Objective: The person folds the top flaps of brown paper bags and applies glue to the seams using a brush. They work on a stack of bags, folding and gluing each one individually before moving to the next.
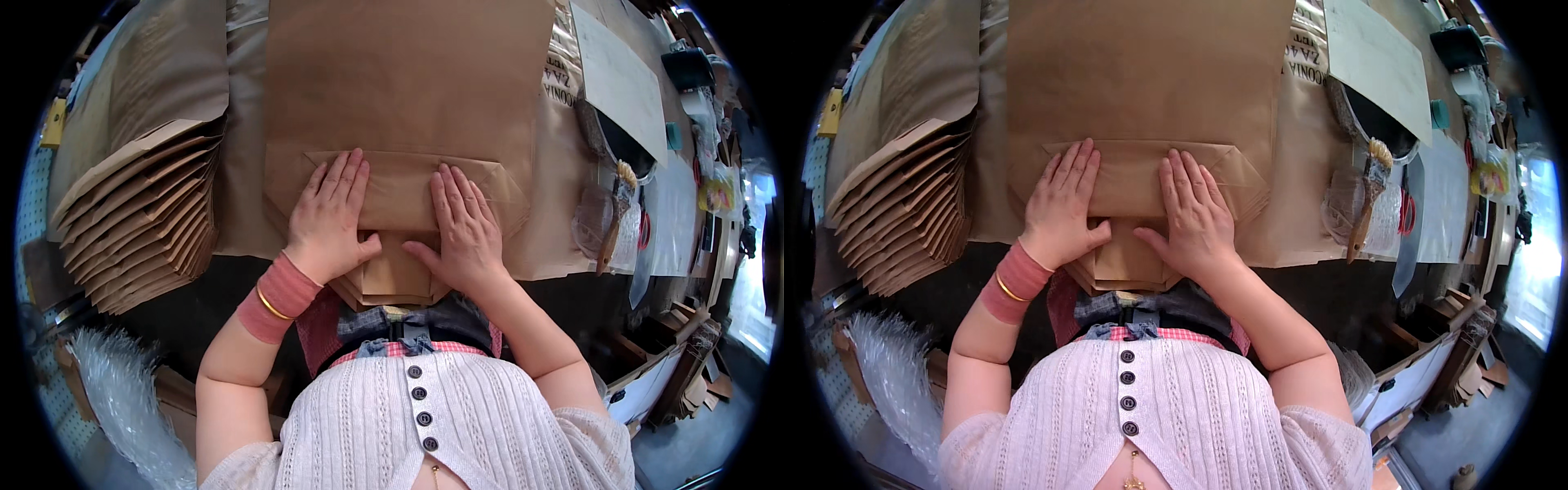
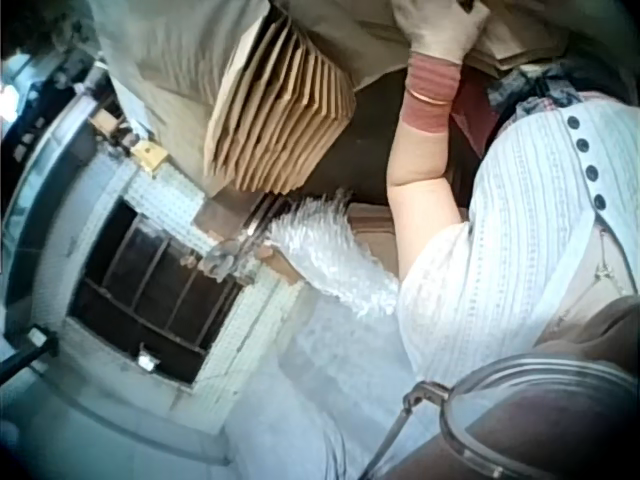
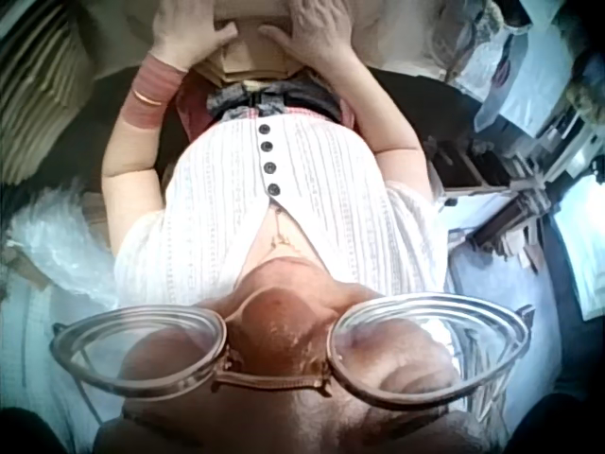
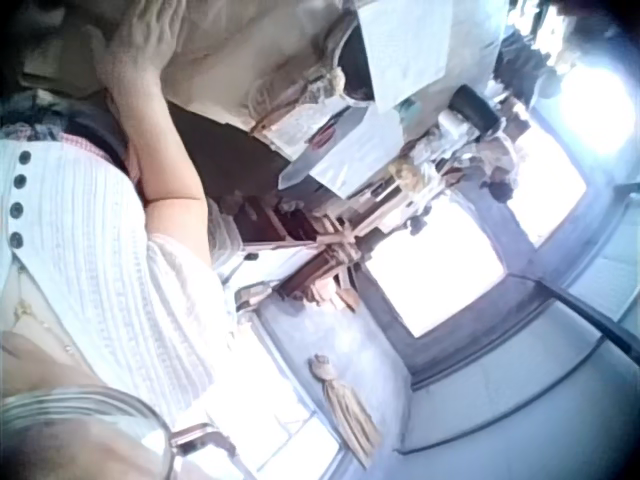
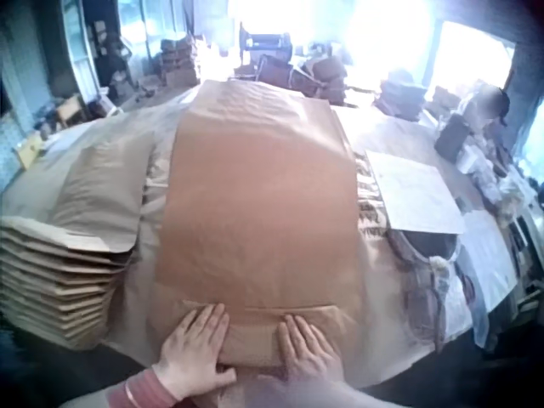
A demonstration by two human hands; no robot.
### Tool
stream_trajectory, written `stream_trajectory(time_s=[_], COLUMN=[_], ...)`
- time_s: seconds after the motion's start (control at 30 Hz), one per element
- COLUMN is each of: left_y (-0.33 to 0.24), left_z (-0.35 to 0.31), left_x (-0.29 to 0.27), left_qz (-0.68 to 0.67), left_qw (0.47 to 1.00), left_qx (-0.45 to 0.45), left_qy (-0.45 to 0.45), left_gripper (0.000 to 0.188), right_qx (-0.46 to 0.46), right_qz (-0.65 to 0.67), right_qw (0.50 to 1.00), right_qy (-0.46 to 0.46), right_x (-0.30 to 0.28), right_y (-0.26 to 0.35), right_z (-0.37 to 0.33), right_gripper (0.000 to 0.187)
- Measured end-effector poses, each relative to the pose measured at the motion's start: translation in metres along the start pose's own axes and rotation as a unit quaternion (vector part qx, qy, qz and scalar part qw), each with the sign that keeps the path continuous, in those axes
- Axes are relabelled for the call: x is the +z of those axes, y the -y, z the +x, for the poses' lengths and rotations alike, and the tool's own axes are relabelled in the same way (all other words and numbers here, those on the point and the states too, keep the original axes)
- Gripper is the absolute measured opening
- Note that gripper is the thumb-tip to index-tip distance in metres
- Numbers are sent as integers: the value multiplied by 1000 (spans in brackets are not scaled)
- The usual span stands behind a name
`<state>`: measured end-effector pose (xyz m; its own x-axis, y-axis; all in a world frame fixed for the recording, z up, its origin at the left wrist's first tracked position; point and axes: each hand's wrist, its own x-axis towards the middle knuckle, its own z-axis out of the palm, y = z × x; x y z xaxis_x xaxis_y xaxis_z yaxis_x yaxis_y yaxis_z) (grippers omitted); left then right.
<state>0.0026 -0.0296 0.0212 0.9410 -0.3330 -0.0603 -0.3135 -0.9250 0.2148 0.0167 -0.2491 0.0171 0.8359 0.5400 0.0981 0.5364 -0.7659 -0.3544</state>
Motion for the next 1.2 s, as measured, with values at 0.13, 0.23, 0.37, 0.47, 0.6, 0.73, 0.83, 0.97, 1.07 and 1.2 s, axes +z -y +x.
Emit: stream_trajectory(time_s=[0.13, 0.23, 0.37, 0.47, 0.6, 0.73, 0.83, 0.97, 1.07, 1.2], left_y=[-22, -48, -43, -28, 61, 159, 231, 266, 243, 249], left_z=[10, 8, 51, 66, 49, 2, -44, -84, -89, -93], left_x=[-4, -12, 34, -28, -117, -210, -235, -211, -189, -191], left_qz=[44, 285, 101, 183, 324, 431, 417, 281, 215, 240], left_qw=[995, 954, 963, 974, 920, 871, 859, 946, 969, 966], left_qx=[-87, -84, 113, 84, 100, 50, 89, -30, -114, -93], left_qy=[-4, 25, -225, -103, -196, -230, -283, -157, -33, -6], left_gripper=[89, 69, 38, 24, 14, 25, 17, 30, 39, 39], right_qx=[46, 105, 107, -16, -62, -47, -51, -76, -81, -103], right_qz=[115, 200, 223, 182, 160, 185, 202, 192, 181, 175], right_qw=[992, 956, 946, 974, 977, 975, 972, 973, 975, 974], right_qy=[-35, -186, -208, -133, -131, -114, -108, -98, -104, -101], right_x=[-15, -43, -66, -69, -66, -60, -52, -49, -46, -40], right_y=[-16, -37, -28, -14, -6, -13, -9, -1, 1, -2], right_z=[-5, -15, -16, -10, -6, -12, -14, -5, -2, 1], right_gripper=[81, 59, 45, 42, 35, 29, 25, 22, 18, 20])
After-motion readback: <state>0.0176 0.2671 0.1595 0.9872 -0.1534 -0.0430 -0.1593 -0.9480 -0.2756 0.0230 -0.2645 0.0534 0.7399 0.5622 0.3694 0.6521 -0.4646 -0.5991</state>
